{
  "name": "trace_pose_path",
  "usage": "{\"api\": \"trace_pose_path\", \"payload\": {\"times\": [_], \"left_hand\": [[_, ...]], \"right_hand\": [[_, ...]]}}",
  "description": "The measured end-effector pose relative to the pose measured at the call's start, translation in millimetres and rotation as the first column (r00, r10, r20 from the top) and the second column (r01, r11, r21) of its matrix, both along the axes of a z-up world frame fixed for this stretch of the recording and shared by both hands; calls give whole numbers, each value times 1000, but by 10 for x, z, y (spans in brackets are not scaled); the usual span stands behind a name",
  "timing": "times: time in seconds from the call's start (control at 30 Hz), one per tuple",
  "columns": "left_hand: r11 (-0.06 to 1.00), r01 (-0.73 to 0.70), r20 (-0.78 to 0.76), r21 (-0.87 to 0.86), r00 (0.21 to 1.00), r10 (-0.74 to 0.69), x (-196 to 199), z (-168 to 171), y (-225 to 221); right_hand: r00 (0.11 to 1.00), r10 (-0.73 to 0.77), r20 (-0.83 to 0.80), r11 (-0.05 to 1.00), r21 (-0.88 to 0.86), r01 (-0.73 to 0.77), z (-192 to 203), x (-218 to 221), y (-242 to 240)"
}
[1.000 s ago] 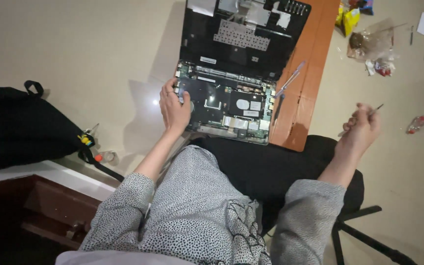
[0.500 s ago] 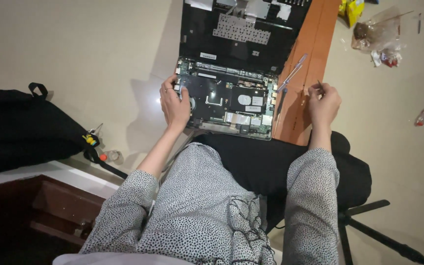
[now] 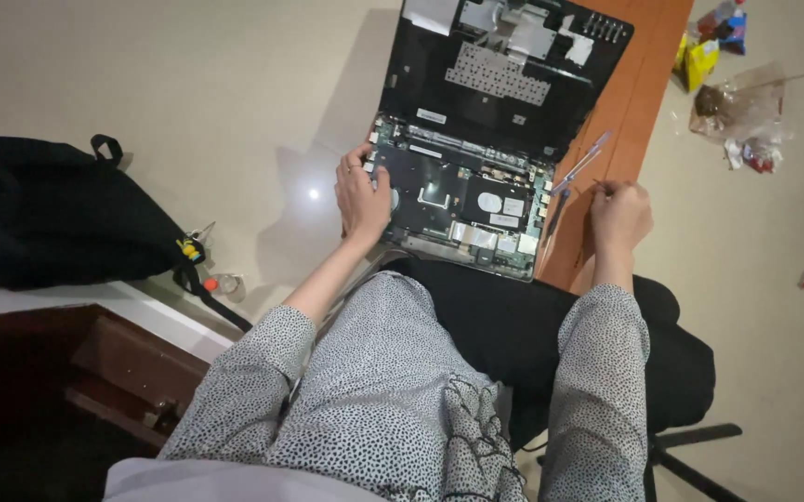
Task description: The person is inspecting and repairing the internal components of a laptop, using a screwdriver and their hands to manipulate parts.
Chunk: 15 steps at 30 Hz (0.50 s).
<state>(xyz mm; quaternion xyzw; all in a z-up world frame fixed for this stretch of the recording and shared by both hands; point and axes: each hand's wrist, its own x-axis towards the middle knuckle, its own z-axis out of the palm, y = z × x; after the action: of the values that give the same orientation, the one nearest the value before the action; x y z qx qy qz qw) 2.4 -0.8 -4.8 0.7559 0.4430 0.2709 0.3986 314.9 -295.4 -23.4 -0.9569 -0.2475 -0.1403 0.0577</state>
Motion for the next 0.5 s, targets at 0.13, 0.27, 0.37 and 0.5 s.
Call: {"api": "trace_pose_path", "payload": {"times": [0.13,0.27,0.37,0.5], "left_hand": [[1000,-21,-9,-7,1000,21,-6,-27,-4],[999,12,-16,-41,1000,-13,-40,42,-31],[999,35,-16,-18,999,-35,-27,72,-28],[999,35,-54,-24,998,-36,-9,61,-41]], "right_hand": [[998,25,63,999,-24,-23,8,13,31],[985,81,153,992,-106,-65,3,37,23],[989,63,131,995,-79,-53,-19,74,25],[999,32,30,999,-23,-31,-5,70,14]]}}
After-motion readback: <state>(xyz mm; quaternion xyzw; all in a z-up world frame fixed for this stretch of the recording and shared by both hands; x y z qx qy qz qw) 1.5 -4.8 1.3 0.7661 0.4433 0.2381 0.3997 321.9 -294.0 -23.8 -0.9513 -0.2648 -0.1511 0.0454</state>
